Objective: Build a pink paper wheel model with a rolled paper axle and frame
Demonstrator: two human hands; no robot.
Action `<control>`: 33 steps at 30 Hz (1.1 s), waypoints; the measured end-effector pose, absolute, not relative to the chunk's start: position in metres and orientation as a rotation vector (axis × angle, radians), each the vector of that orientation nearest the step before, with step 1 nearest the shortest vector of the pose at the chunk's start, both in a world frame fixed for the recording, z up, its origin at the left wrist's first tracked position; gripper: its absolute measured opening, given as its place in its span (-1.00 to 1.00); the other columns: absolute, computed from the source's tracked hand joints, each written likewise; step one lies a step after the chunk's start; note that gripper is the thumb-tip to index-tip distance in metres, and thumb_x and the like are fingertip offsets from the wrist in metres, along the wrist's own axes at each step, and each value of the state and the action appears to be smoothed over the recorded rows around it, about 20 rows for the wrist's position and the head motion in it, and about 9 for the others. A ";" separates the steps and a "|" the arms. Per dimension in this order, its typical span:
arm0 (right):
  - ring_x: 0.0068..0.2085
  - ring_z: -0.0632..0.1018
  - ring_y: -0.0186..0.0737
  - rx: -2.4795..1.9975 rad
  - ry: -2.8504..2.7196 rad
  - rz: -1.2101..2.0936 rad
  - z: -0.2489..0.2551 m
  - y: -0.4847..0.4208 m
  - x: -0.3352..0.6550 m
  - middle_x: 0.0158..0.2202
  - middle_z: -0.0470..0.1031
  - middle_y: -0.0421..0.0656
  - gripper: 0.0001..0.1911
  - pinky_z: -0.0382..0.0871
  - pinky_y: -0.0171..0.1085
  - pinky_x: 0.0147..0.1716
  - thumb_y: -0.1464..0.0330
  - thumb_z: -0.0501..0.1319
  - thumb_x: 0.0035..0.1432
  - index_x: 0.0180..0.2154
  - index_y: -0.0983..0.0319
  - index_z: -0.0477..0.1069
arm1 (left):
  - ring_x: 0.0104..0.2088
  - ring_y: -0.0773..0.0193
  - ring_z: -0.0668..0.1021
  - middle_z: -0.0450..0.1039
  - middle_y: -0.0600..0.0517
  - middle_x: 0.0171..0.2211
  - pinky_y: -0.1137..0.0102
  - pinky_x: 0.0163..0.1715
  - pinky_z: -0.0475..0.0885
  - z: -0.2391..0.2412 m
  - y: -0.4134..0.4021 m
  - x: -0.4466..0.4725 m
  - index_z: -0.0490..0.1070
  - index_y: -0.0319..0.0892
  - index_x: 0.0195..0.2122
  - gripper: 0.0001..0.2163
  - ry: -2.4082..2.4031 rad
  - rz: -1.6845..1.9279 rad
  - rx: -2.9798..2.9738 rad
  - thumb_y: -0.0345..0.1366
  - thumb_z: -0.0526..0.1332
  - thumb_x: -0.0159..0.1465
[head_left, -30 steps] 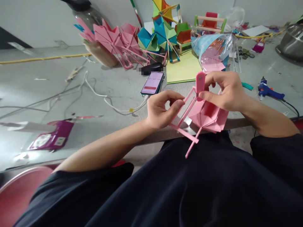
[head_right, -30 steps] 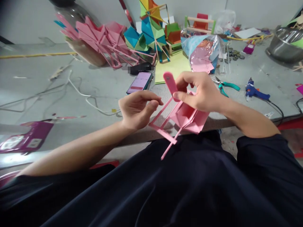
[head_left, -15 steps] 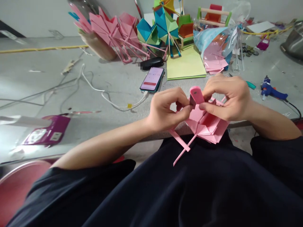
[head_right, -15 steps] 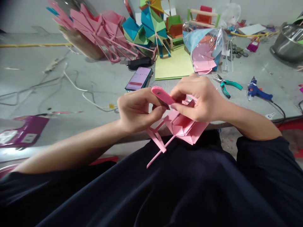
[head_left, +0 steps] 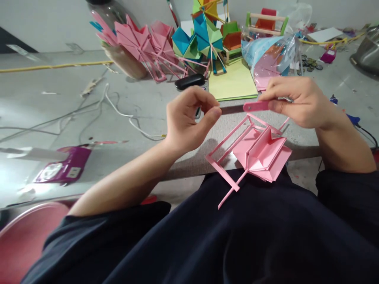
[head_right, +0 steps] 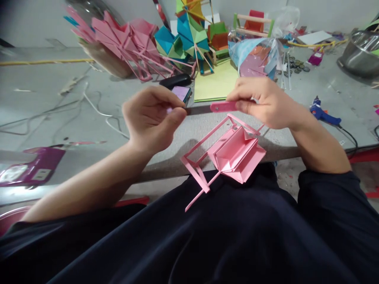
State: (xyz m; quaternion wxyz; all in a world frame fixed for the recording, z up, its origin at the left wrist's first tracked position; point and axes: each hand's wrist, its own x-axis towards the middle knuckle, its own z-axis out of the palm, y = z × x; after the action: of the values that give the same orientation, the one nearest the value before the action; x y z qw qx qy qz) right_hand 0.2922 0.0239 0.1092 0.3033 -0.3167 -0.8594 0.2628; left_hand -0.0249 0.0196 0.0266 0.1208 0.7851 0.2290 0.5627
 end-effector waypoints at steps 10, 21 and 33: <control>-0.39 0.47 -0.28 -0.742 -1.856 0.747 0.093 0.077 0.304 -0.41 0.52 -0.24 -0.66 0.39 -0.19 -0.33 -0.01 0.64 0.19 -0.32 0.04 0.66 | -0.06 0.04 0.82 0.83 -0.06 0.01 0.09 0.15 0.64 0.060 -0.039 -0.025 0.65 0.05 0.24 -0.45 0.060 0.237 2.448 -0.60 0.17 0.36; -0.44 0.58 -0.42 -0.405 -1.866 0.870 0.081 0.089 0.301 -0.43 0.64 -0.37 -0.67 0.44 -0.27 -0.50 0.00 0.66 0.34 -0.18 0.07 0.75 | 0.06 -0.03 0.79 0.78 -0.23 0.07 0.18 0.14 0.65 0.049 -0.046 -0.015 0.66 -0.14 0.22 -0.71 0.065 0.200 2.417 -0.48 0.23 0.60; -0.44 0.61 -0.50 -0.331 -1.804 0.485 0.070 0.104 0.311 -0.35 0.65 -0.38 -0.66 0.48 -0.39 -0.48 0.02 0.55 0.48 -0.12 0.15 0.71 | 0.09 -0.01 0.88 0.85 -0.22 0.09 0.29 0.09 0.82 0.042 -0.038 -0.021 0.76 -0.08 0.17 -0.76 0.138 0.521 1.890 -0.45 0.42 0.55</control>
State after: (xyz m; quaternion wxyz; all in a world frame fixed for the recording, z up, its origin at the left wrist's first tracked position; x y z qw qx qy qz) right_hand 0.3109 0.1037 0.0704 0.5829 -0.1420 -0.7726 0.2075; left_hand -0.0206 -0.0382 0.0417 0.5547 0.8001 0.0583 0.2205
